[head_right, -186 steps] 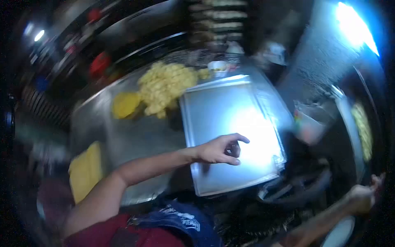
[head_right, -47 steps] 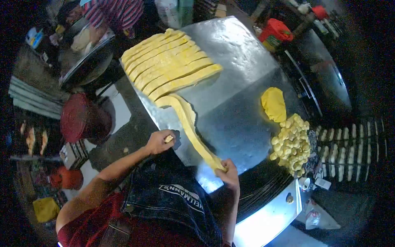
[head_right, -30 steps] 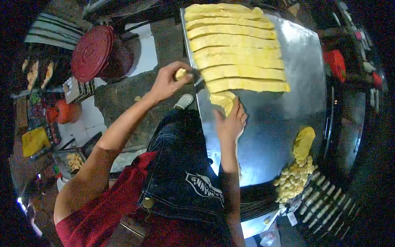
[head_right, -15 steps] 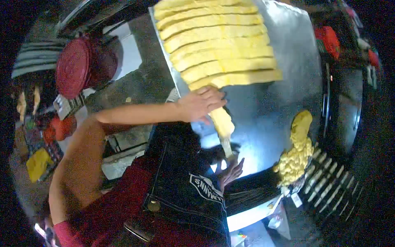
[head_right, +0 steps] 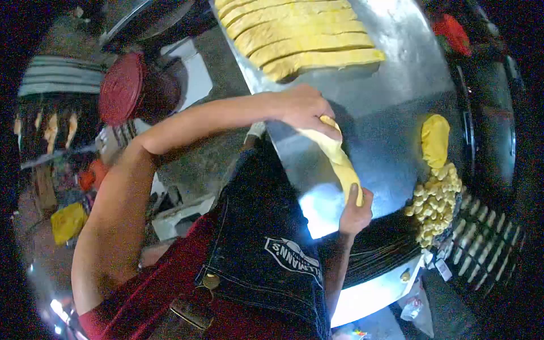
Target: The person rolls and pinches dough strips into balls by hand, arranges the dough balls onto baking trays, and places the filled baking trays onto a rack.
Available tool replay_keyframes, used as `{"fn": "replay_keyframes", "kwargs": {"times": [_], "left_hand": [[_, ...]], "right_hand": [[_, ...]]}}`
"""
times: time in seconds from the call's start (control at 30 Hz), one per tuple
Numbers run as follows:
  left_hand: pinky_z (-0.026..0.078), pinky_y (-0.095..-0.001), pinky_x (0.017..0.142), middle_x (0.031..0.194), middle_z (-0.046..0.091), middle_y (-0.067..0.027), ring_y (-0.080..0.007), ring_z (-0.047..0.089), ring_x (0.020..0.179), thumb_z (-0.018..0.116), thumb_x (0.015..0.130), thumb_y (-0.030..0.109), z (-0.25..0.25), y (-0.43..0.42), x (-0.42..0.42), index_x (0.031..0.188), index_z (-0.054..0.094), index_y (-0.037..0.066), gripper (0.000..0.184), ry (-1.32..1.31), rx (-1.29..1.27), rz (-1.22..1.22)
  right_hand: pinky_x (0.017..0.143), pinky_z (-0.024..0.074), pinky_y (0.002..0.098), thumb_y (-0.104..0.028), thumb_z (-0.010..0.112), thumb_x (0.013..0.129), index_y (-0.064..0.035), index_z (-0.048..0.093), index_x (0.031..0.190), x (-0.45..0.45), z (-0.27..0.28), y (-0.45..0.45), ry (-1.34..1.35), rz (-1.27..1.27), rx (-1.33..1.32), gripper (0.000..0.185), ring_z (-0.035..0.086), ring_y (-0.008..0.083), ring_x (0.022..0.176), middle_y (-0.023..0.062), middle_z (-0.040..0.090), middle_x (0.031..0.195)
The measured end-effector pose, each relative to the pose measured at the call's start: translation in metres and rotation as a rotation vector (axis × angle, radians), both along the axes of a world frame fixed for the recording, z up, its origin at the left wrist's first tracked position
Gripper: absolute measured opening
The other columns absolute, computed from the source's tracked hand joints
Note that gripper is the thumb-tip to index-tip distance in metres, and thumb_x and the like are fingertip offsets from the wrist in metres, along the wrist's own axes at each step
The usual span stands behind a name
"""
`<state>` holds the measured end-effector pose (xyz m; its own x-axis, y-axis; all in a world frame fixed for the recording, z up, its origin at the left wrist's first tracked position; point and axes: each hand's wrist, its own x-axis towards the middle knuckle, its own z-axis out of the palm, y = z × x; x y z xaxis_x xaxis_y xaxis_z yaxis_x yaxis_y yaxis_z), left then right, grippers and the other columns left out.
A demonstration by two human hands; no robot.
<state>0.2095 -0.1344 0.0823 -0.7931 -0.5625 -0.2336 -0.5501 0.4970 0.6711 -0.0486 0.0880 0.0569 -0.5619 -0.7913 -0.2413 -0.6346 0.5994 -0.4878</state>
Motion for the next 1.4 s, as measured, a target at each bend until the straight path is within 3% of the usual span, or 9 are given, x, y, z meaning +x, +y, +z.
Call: {"fn": "replay_keyframes", "kwargs": {"times": [0.13, 0.5, 0.73, 0.9, 1.13, 1.2, 1.3, 1.37, 1.4], "left_hand": [[0.032, -0.0594, 0.116, 0.161, 0.042, -0.0109, -0.0336, 0.043, 0.145, 0.067, 0.082, 0.069, -0.078, 0.046, 0.019, 0.143, 0.058, 0.016, 0.081, -0.240, -0.650, 0.060], [0.038, -0.0533, 0.111, 0.149, 0.053, -0.0149, -0.0336, 0.046, 0.140, 0.058, 0.075, 0.090, -0.120, -0.048, -0.031, 0.138, 0.064, 0.010, 0.102, 0.137, -0.598, 0.084], [0.038, -0.0468, 0.097, 0.107, 0.067, -0.0084, -0.0284, 0.054, 0.116, 0.062, 0.090, 0.057, -0.138, -0.005, -0.065, 0.105, 0.078, 0.016, 0.046, 0.077, -0.632, 0.248], [0.032, -0.0509, 0.112, 0.143, 0.050, -0.0139, -0.0296, 0.046, 0.132, 0.068, 0.078, 0.056, -0.124, 0.037, -0.020, 0.148, 0.043, 0.008, 0.088, 0.367, -0.424, 0.073], [0.041, -0.0430, 0.088, 0.098, 0.064, -0.0003, -0.0193, 0.061, 0.098, 0.067, 0.082, 0.056, -0.134, -0.011, -0.061, 0.094, 0.066, 0.017, 0.042, 0.273, -0.560, 0.097], [0.041, -0.0420, 0.086, 0.083, 0.067, -0.0009, -0.0224, 0.065, 0.085, 0.069, 0.082, 0.065, -0.124, -0.016, -0.066, 0.086, 0.071, 0.018, 0.047, 0.277, -0.454, 0.102], [0.042, -0.0425, 0.085, 0.081, 0.068, -0.0017, -0.0247, 0.066, 0.082, 0.070, 0.081, 0.064, -0.112, -0.005, -0.061, 0.088, 0.073, 0.017, 0.047, 0.290, -0.330, 0.139], [0.041, -0.0432, 0.086, 0.099, 0.071, -0.0055, -0.0246, 0.065, 0.094, 0.074, 0.079, 0.062, -0.107, 0.012, -0.051, 0.088, 0.074, 0.014, 0.050, 0.257, -0.256, 0.128], [0.041, -0.0442, 0.088, 0.113, 0.067, -0.0092, -0.0261, 0.063, 0.102, 0.076, 0.078, 0.059, -0.108, 0.025, -0.043, 0.091, 0.073, 0.011, 0.050, 0.333, -0.280, 0.189]], "right_hand": [[0.107, 0.0431, 0.0621, -0.061, 0.058, 0.099, -0.0025, 0.061, 0.138, -0.033, -0.086, 0.061, 0.616, 0.299, -0.063, 0.070, 0.051, 0.0457, 0.134, 0.0275, 0.055, 0.144], [0.119, 0.0298, 0.0612, -0.066, 0.038, 0.104, -0.0149, 0.042, 0.158, -0.148, -0.164, -0.031, 0.727, 0.338, -0.044, 0.074, 0.043, 0.0392, 0.144, 0.0217, 0.039, 0.162], [0.114, 0.0382, 0.0609, -0.052, 0.038, 0.109, -0.0111, 0.054, 0.151, -0.086, -0.135, -0.028, 0.571, 0.543, -0.271, 0.060, 0.049, 0.0402, 0.139, 0.0170, 0.051, 0.156], [0.108, 0.0418, 0.0580, -0.056, 0.036, 0.107, -0.0159, 0.042, 0.160, -0.047, -0.164, 0.065, 0.744, 0.363, -0.170, 0.067, 0.054, 0.0393, 0.133, 0.0139, 0.053, 0.154], [0.092, 0.0500, 0.0576, -0.051, 0.053, 0.101, -0.0131, 0.042, 0.155, -0.090, -0.137, -0.037, 1.147, 0.570, -0.238, 0.067, 0.060, 0.0417, 0.124, 0.0189, 0.055, 0.149], [0.097, 0.0494, 0.0530, -0.045, 0.038, 0.108, -0.0125, 0.044, 0.154, -0.096, -0.129, -0.041, 1.211, 0.561, -0.150, 0.056, 0.058, 0.0365, 0.130, 0.0133, 0.052, 0.155], [0.101, 0.0478, 0.0560, -0.043, 0.040, 0.107, -0.0114, 0.042, 0.154, -0.096, -0.127, -0.033, 1.103, 0.318, 0.165, 0.057, 0.056, 0.0413, 0.131, 0.0177, 0.053, 0.152], [0.102, 0.0476, 0.0580, -0.043, 0.044, 0.106, -0.0077, 0.045, 0.151, -0.119, -0.151, -0.008, 1.094, 0.619, -0.201, 0.058, 0.057, 0.0416, 0.128, 0.0197, 0.053, 0.150], [0.107, 0.0450, 0.0560, -0.043, 0.044, 0.107, -0.0096, 0.041, 0.156, -0.112, -0.136, -0.001, 0.727, 0.498, -0.065, 0.059, 0.052, 0.0408, 0.135, 0.0195, 0.047, 0.157]]}}
